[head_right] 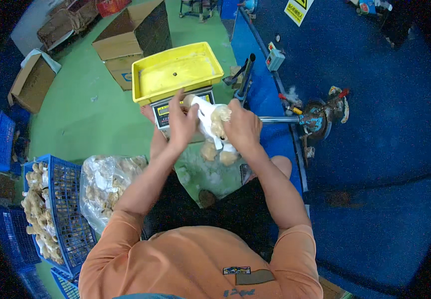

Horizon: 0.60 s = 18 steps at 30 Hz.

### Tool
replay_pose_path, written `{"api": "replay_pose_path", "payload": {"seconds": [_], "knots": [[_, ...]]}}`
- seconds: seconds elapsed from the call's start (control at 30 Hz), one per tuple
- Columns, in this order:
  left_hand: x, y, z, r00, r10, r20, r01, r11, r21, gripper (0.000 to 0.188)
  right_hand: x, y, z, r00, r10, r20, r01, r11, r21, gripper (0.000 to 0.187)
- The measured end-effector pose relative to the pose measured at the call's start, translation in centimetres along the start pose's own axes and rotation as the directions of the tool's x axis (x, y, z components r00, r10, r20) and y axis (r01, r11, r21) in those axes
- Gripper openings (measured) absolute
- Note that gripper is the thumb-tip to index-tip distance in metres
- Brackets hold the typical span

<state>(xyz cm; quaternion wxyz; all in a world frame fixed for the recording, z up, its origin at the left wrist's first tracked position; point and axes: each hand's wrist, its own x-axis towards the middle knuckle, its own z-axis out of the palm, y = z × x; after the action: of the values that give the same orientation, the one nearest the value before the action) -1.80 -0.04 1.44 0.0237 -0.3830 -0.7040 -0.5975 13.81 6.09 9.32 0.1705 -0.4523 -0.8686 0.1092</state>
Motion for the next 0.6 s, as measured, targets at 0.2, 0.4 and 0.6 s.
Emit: {"api": "replay_pose_path", "payload": {"seconds": [0.2, 0.4, 0.6], "knots": [[-4.6, 3.3, 1.5, 0.933, 0.298, 0.202, -0.241, 0.934, -0.265, 0.039, 0.7, 1.1, 1.1, 0.996, 0.081, -0.033, -0.078, 0.993, 0.085, 0.031], [-3.2, 3.6, 2.5, 0.853, -0.180, 0.489, 0.481, 0.634, -0.606, 0.033, -0.3, 3.5, 1.3, 0.995, -0.035, -0.093, 0.078, 0.859, 0.506, 0.061], [-2.5, 3.5, 2.7, 0.711, -0.386, 0.587, 0.703, 0.422, -0.573, 0.040, -1.2, 4.1, 2.8, 0.861, -0.425, -0.278, 0.438, 0.899, -0.017, 0.078]]}}
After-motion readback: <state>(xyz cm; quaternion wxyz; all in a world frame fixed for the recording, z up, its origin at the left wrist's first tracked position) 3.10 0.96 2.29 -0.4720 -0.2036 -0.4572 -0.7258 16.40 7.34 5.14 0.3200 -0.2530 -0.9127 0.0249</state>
